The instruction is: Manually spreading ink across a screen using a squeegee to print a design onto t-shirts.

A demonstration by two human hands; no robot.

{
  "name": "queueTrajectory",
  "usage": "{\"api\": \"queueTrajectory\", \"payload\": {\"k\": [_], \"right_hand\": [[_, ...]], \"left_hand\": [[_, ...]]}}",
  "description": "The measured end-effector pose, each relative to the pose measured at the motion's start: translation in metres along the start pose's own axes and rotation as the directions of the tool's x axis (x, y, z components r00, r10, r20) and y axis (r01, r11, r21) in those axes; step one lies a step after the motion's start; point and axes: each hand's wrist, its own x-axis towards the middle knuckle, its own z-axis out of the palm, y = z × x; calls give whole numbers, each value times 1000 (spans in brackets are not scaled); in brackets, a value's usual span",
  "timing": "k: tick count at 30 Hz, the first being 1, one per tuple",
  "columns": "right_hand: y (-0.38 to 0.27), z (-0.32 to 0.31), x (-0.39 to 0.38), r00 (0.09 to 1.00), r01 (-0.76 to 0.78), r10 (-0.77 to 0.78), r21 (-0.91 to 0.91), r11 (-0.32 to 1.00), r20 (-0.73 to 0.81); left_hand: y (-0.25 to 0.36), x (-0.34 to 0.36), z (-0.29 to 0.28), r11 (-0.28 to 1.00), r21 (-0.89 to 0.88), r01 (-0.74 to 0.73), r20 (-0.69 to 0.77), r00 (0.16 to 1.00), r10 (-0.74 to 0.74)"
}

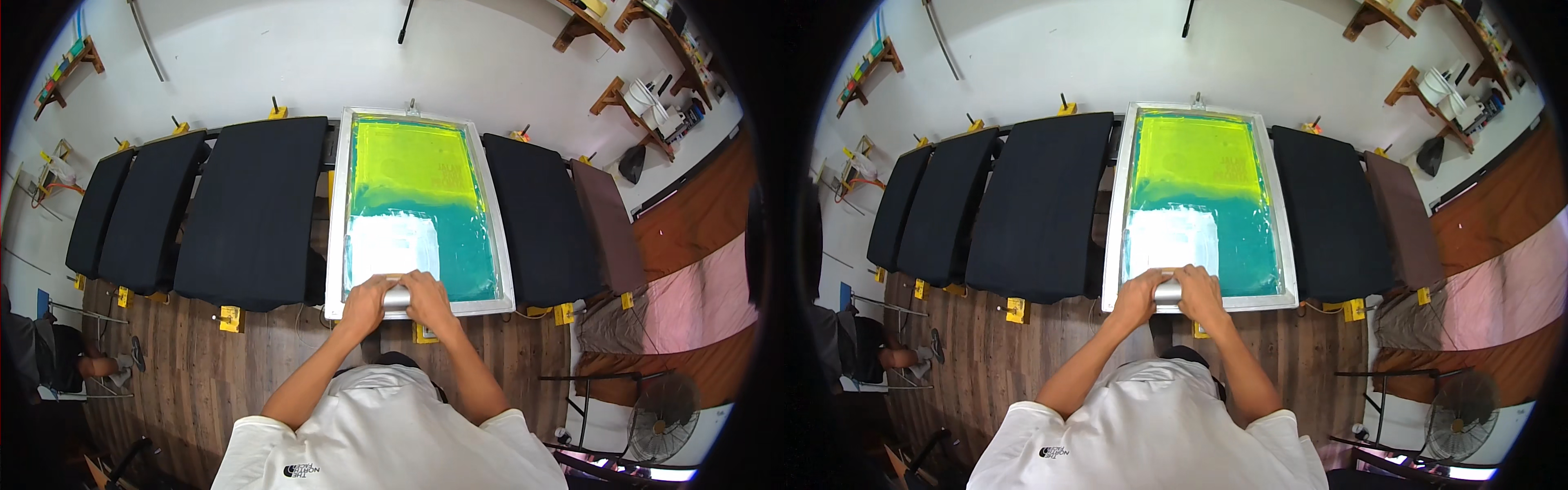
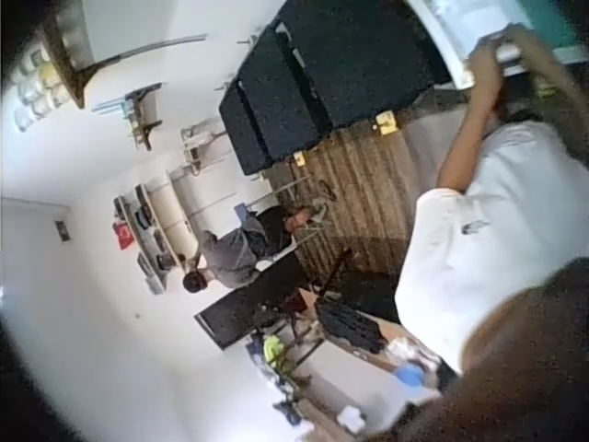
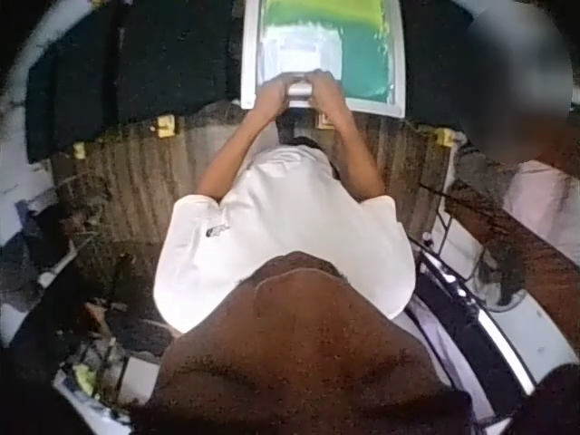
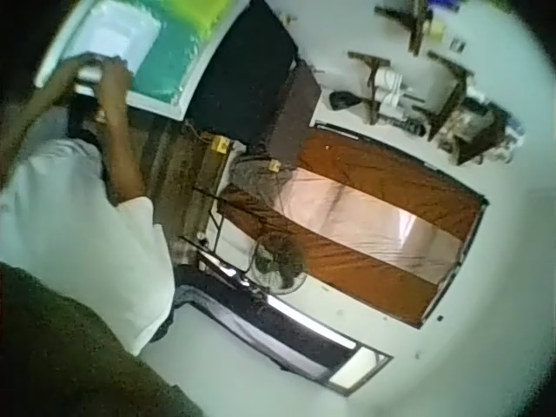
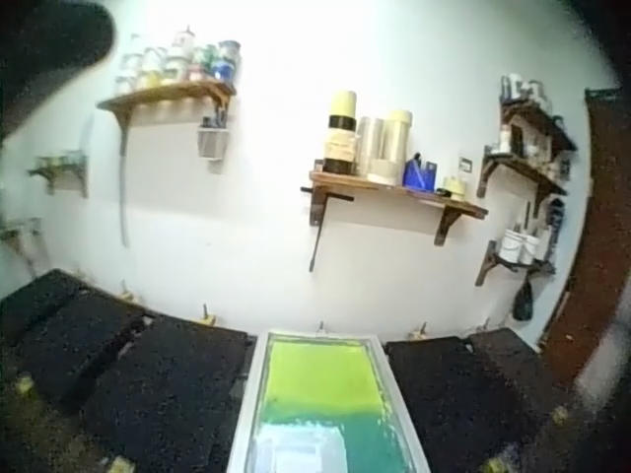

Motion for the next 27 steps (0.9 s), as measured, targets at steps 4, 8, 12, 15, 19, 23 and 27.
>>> {"api": "queueTrajectory", "payload": {"k": [4,8,12,15,19,23,27], "right_hand": [[-6,-23,2,991,-40,40,-5,999,125],[5,-46,56,971,-52,64,-54,997,232],[21,-40,110,978,-64,81,-92,994,191],[24,-35,124,960,-150,161,-65,987,228],[27,-37,123,941,-223,226,-41,974,253],[20,-27,105,939,-265,267,-39,963,216],[11,-24,88,946,-263,270,-63,963,177]], "left_hand": [[14,8,-17,997,29,69,138,988,-72],[-13,61,-24,989,115,90,227,967,-114],[-42,114,-25,986,153,73,159,982,-97],[-48,124,-18,963,232,139,190,964,-184],[-48,125,-14,960,241,144,182,965,-190],[-33,107,-15,959,235,156,151,969,-195],[-25,89,-13,958,255,128,128,978,-164]]}}
